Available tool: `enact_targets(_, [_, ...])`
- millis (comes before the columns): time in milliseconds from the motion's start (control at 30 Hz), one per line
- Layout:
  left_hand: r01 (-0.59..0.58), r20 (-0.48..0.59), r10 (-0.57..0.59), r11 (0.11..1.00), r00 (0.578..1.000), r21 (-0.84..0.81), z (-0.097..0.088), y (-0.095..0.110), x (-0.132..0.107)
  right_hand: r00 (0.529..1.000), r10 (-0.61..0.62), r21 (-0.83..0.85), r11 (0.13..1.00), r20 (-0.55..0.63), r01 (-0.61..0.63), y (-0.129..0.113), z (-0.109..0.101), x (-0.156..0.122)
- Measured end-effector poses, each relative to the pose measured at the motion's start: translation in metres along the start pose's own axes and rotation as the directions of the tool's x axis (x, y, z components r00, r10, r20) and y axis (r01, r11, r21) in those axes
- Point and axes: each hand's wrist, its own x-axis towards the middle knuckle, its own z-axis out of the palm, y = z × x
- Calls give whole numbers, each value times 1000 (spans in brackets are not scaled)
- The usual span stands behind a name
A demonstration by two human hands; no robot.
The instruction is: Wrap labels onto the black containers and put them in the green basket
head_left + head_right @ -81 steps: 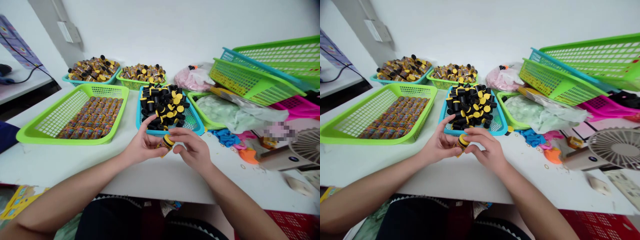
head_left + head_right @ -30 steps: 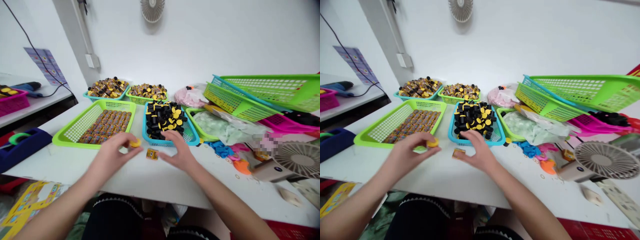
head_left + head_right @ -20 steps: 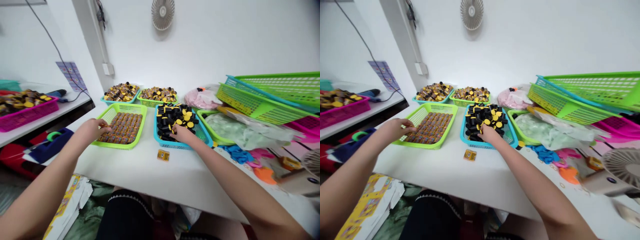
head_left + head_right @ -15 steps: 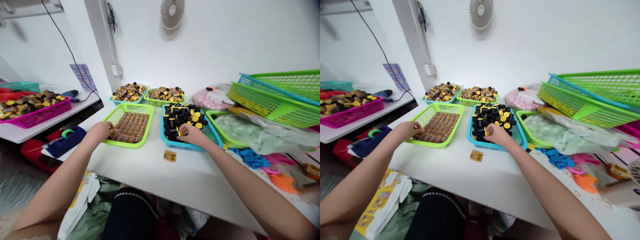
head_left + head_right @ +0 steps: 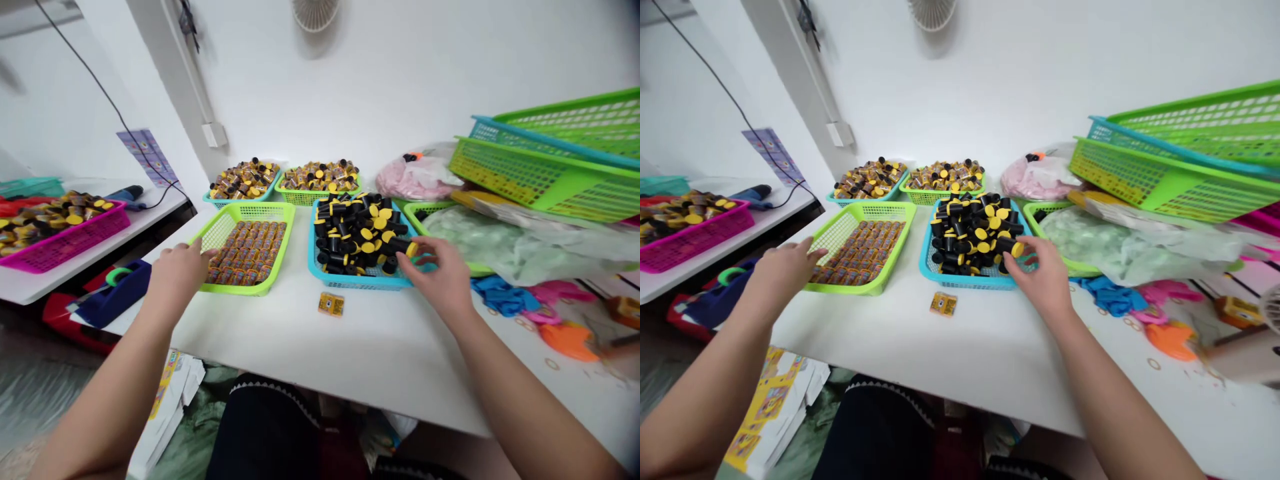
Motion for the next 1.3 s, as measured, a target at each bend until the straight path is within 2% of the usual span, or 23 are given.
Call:
enact_targets(33, [-51,-76,51,999,996,-5,3,20,-9,1000,-14,6,1000,-24,14,1,-1,0])
enact_targets(67, [-170,-136,165,985,977,-23,9,42,-19,999,-33,8,999,-43,34,1,-2,0])
enact_targets(100, [-349,-147,336,934,930,-71,17,64,-29,997,-55,9,998,-52,56,1,-2,0])
enact_targets(133, [-542,-91,534,828,840,-142,29,87,-37,996,-75,13,997,-52,76,1,-2,-1])
enact_targets(167, [-661,-36,669,722,742,-205,41,108,-44,995,-92,24,995,-45,93,0,-2,-2])
enact_targets(200, [-716,-14,737,652,676,-250,54,126,-50,994,-104,39,994,-37,105,0,-2,-2])
enact_targets(267, [-747,41,806,566,591,-349,77,152,-53,993,-118,65,991,-22,119,-2,-1,-4])
enact_targets(333, [-739,74,831,527,551,-419,92,163,-50,992,-129,68,989,-4,129,-5,0,-6])
enact_targets(367, [-729,80,835,518,545,-448,95,165,-48,991,-135,64,989,3,135,-6,0,-6])
enact_targets(567, [-625,113,786,562,608,-542,88,161,-49,982,-185,64,981,34,183,-6,2,-8])
enact_targets(733, [-445,221,666,672,712,-592,74,158,-55,976,-218,78,973,1,217,-6,2,-9])
enact_targets(800, [-364,163,626,624,763,-691,62,159,-56,979,-205,103,973,-12,205,-9,1,-9])
enact_targets(900, [-289,23,547,477,837,-830,40,168,-54,990,-140,228,964,4,136,-17,0,-11])
enact_targets(1000, [-284,-76,501,353,862,-892,27,185,-47,995,-76,417,908,60,44,-24,2,-16])
enact_targets(1067, [-258,-87,500,284,862,-924,31,197,-41,993,-36,512,858,111,-26,-27,5,-18])
enact_targets(1133, [-194,-53,498,235,865,-952,41,205,-38,987,7,582,807,160,-100,-30,5,-18])
enact_targets(1233, [-60,28,488,164,873,-985,59,208,-40,972,47,667,719,231,-193,-35,0,-18])
enact_targets(1300, [-17,55,487,143,872,-990,67,204,-43,952,53,696,670,302,-258,-37,-4,-19])
